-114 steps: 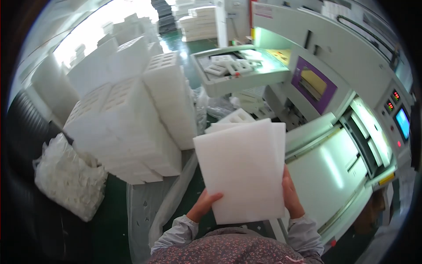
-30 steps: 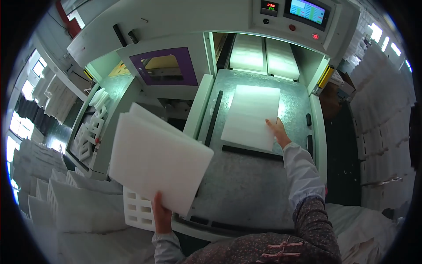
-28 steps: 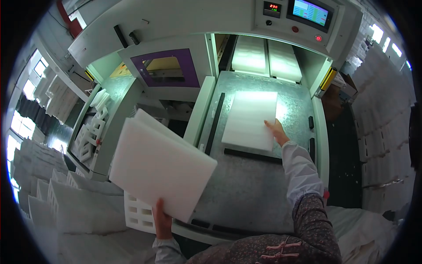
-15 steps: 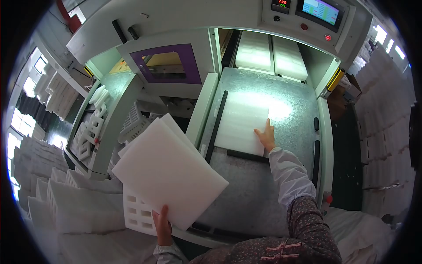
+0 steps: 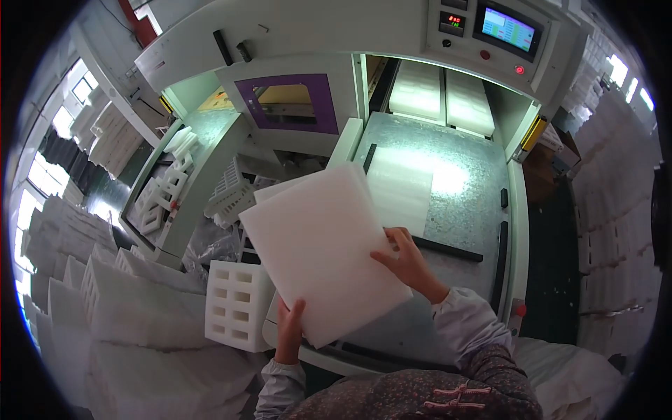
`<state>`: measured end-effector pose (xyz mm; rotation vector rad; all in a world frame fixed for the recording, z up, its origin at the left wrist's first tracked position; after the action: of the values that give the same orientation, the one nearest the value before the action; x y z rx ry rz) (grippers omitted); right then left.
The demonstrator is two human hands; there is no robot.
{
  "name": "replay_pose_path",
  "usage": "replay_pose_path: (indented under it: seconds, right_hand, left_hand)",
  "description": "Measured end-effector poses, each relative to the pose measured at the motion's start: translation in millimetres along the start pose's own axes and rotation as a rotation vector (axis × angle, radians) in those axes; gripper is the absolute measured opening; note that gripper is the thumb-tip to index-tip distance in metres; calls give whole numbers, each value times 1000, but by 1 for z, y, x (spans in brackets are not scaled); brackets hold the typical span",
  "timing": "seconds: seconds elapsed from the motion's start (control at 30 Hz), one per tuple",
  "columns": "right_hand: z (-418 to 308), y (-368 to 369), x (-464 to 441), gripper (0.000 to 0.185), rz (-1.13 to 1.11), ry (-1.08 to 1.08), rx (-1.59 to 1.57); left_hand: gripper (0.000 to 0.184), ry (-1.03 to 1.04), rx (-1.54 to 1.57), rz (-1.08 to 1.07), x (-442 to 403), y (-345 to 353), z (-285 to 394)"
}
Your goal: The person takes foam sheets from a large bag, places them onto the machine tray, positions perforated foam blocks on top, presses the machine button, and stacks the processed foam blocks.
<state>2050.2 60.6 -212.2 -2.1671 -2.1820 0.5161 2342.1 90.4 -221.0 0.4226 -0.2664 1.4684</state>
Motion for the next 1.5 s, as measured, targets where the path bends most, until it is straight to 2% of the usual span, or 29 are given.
replay_pose_path:
  seconds: [0.07,0.13,0.2,0.3,0.37,0.4,0.5,0.57,0.63,0.67,0.73,0.8,0.83,0.9,0.93,1.07,1.17,1.23,1.27,1.3,1.33,1.37,1.4,1.43,1.47,1.5]
  right_hand:
    - [-13,5,15,46,142,-136,137]
    - [-20,10,27,40,180,-22,-203]
    - [-27,6,38,37,204,9,-240]
    - [-26,2,56,30,260,2,-608]
    - [-43,-4,70,29,299,19,-636]
    - [-52,-9,76,28,277,52,-695]
    - [-72,-32,95,34,351,0,-522]
    - [-86,-46,103,39,388,-35,-366]
    - [-104,-32,112,48,243,-144,2]
    - [-118,-21,115,56,158,-391,115]
    - [-135,-5,128,54,-29,-242,-105]
    - [-124,5,133,50,-139,-211,-354]
    - [-119,10,134,50,-134,-213,-347]
    - [-106,21,138,44,-210,-89,-741]
    - [-98,26,141,44,-206,-87,-738]
    - [-78,47,149,40,-304,-56,-1364]
    - [-47,42,159,36,-205,34,-1316]
    - [-2,34,161,34,-330,87,-976]
    - [-69,6,151,31,-197,138,-909]
    - [-64,-14,143,29,-130,128,-657]
    - [-85,-43,132,15,71,-11,-439]
    - [-41,-58,121,6,245,-169,-526]
    - [-47,-89,112,7,350,-19,-501]
    - [-30,-118,105,14,445,11,-216]
    - [6,-149,99,13,523,-66,-155]
    - [11,-176,96,10,630,-66,-116]
  left_hand:
    - [55,14,28,24,9,3,2]
    - [52,104,-89,14,12,-8,-13]
    - [51,112,-103,-8,22,-8,-9]
    - [46,72,50,-19,7,-54,-69]
    - [44,84,3,9,39,-16,-18]
    - [44,16,-121,96,33,-27,-22]
    - [46,123,25,70,50,-16,6]
    - [50,266,-125,372,55,-17,16]
    - [51,323,-198,426,51,-4,11]
    - [51,373,-279,495,49,3,8]
    - [52,473,-435,639,47,19,5]
    - [52,457,-414,603,49,37,8]
    - [52,427,-407,579,52,44,9]
    - [52,358,-396,532,59,59,6]
    - [52,327,-392,461,60,63,-1]
    - [50,203,-187,-51,66,90,-34]
    - [49,251,-121,-237,57,99,-36]
    - [48,397,-236,-145,47,98,-24]
    - [49,479,-389,50,41,89,-16]
    - [50,530,-539,261,35,81,-9]
    - [51,335,-492,394,36,75,14]
    - [50,380,-404,417,29,59,19]
    - [49,433,-310,435,22,47,23]
    - [49,431,-319,447,21,42,24]
    - [48,411,-299,448,23,37,26]
    - [47,393,-279,449,24,32,28]
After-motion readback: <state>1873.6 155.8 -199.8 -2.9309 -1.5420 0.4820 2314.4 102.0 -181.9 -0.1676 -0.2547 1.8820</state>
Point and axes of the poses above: each hand's wrist, its own x-axis away from the middle knuckle, its own y-axis out of the palm, z = x × y, the point moved 2 cm from there along -x, towards the middle knuckle, and after that the axes turned 13 degrees about -y, right-handed, at the moved point
